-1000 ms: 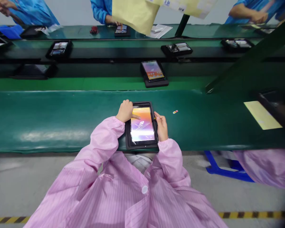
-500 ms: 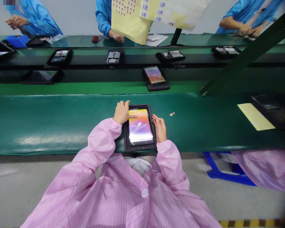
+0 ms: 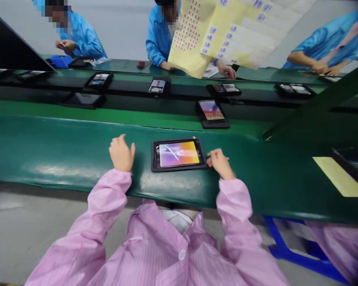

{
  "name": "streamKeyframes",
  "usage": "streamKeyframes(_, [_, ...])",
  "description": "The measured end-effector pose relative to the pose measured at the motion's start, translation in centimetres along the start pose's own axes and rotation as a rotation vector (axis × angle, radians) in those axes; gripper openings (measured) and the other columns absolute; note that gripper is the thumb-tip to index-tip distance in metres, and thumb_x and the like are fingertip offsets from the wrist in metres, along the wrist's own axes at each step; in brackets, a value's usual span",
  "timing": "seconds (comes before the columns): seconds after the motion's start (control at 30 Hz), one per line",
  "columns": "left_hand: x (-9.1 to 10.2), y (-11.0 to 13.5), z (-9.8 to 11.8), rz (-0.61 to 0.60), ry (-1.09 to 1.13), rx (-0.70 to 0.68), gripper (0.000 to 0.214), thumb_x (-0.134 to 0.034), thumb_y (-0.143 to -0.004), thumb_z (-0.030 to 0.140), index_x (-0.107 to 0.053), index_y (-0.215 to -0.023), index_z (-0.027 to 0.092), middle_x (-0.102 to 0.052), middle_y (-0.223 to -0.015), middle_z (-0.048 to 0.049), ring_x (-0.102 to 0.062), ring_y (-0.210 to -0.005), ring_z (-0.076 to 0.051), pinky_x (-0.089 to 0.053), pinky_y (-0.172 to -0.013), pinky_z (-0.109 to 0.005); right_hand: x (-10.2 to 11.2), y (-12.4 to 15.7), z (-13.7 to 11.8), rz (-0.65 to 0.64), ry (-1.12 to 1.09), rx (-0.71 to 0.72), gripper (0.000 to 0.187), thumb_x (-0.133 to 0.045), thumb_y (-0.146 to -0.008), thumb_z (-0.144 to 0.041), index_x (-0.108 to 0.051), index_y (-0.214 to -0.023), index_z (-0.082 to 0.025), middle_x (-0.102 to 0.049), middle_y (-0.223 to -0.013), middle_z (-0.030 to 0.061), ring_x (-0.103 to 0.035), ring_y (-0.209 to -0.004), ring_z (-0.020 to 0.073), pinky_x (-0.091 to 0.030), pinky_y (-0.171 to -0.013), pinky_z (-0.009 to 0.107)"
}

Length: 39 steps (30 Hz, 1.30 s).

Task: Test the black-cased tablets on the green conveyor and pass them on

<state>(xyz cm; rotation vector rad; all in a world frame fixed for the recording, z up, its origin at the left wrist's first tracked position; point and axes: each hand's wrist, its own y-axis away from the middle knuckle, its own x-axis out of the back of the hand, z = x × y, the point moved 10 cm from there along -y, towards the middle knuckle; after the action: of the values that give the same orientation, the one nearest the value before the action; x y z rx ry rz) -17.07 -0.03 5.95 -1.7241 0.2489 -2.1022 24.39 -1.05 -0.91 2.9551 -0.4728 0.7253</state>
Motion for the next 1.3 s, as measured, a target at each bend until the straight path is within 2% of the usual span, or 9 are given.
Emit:
streamKeyframes(0.07, [0.7, -0.5, -3.6, 0.055, 0.075, 0.162, 0.052, -0.046, -0.088, 0.041, -0.045, -0.128, 0.008, -0.055, -0.115, -0.0189, -0.053, -0.112, -0.033, -0.043, -0.094, -0.043, 2.2, 2.5, 1.1, -0.001, 0.052, -0.017, 0.023, -0.048, -0.087, -0.046, -0.045, -0.078, -0.025, -0.057, -0.045, -0.0053, -0.055, -0.041, 0.0179, -0.048, -0.065, 0.035])
streamKeyframes(0.17, [-2.8, 2.9, -5.6, -0.22, 0.237, 0.3, 0.041, -0.046, -0.088, 0.045, -0.055, -0.113, 0.014, -0.065, -0.1, -0.0129, -0.063, -0.097, -0.028, -0.048, -0.087, -0.039, 2.6, 3.2, 0.6, 0.06, 0.08, 0.027, 0.028, -0.04, -0.089, -0.052, -0.044, -0.084, -0.025, -0.07, -0.068, 0.0025, -0.065, -0.058, 0.0199, -0.048, -0.07, 0.036])
streamKeyframes(0.27, [-7.6, 6.8, -2.9, -0.545, 0.479, 0.331, 0.04, -0.04, -0.091, 0.047, -0.056, -0.107, 0.015, -0.07, -0.093, -0.0099, -0.068, -0.08, -0.022, -0.051, -0.079, -0.033, -1.2, 0.5, -1.9, 0.033, 0.061, 0.114, 0.028, -0.042, -0.088, -0.053, -0.045, -0.082, -0.026, -0.068, -0.114, 0.0117, -0.064, -0.104, 0.0236, -0.045, -0.089, 0.039])
streamKeyframes(0.33, [-9.4, 6.9, -0.5, -0.615, 0.583, 0.318, 0.044, -0.034, -0.093, 0.047, -0.054, -0.112, 0.013, -0.07, -0.099, -0.012, -0.069, -0.076, -0.019, -0.052, -0.074, -0.029, -3.9, -1.2, -3.2, -0.017, 0.053, 0.134, 0.027, -0.044, -0.087, -0.05, -0.044, -0.078, -0.025, -0.067, -0.116, 0.0121, -0.061, -0.11, 0.0245, -0.044, -0.093, 0.039])
streamKeyframes(0.57, [-10.8, -1.5, 6.1, -0.531, 0.562, 0.122, 0.037, -0.031, -0.094, 0.032, -0.058, -0.112, 0.016, -0.068, -0.108, -0.0111, -0.064, -0.097, -0.021, -0.047, -0.089, -0.033, -2.9, 2.7, -1.8, -0.091, 0.017, 0.054, 0.022, -0.049, -0.086, -0.047, -0.049, -0.08, -0.025, -0.062, -0.055, -0.0031, -0.06, -0.048, 0.0182, -0.048, -0.063, 0.034])
streamKeyframes(0.7, [-9.3, -3.3, 11.6, -0.429, 0.483, -0.152, 0.035, -0.044, -0.091, 0.037, -0.058, -0.114, 0.016, -0.061, -0.111, -0.0126, -0.056, -0.106, -0.026, -0.041, -0.096, -0.038, -0.7, 3.6, -0.7, 0.024, -0.113, 0.031, 0.031, -0.053, -0.082, -0.055, -0.051, -0.081, -0.024, -0.067, -0.072, 0.0019, -0.065, -0.063, 0.0182, -0.05, -0.069, 0.035])
streamKeyframes(0.87, [-9.4, -1.7, 16.5, -0.341, 0.282, -0.663, 0.041, -0.037, -0.095, 0.044, -0.066, -0.094, 0.015, -0.058, -0.102, -0.0116, -0.052, -0.094, -0.025, -0.041, -0.087, -0.039, -2.6, 3.5, 0.7, 0.087, -0.316, -0.031, 0.04, -0.062, -0.072, -0.06, -0.057, -0.079, -0.021, -0.068, -0.086, 0.0073, -0.065, -0.08, 0.0218, -0.053, -0.071, 0.036])
streamKeyframes(1.07, [-10.4, -1.4, 14.0, -0.205, 0.554, -0.429, 0.045, -0.024, -0.099, 0.028, -0.067, -0.09, 0.017, -0.057, -0.096, -0.0089, -0.047, -0.095, -0.022, -0.039, -0.091, -0.037, -6.7, 5.2, 1.9, 0.144, -0.556, -0.108, 0.035, -0.054, -0.08, -0.057, -0.052, -0.083, -0.022, -0.061, -0.128, 0.0093, -0.058, -0.115, 0.0212, -0.042, -0.1, 0.04])
streamKeyframes(1.3, [-10.6, -0.5, 14.8, -0.234, 0.449, -0.265, 0.034, -0.032, -0.093, 0.026, -0.062, -0.08, 0.017, -0.054, -0.096, -0.0111, -0.045, -0.097, -0.028, -0.035, -0.088, -0.045, -6.6, 3.5, 2.5, 0.123, -0.759, -0.123, 0.036, -0.061, -0.076, -0.056, -0.052, -0.082, -0.022, -0.065, -0.124, 0.0064, -0.062, -0.108, 0.0205, -0.046, -0.094, 0.04])
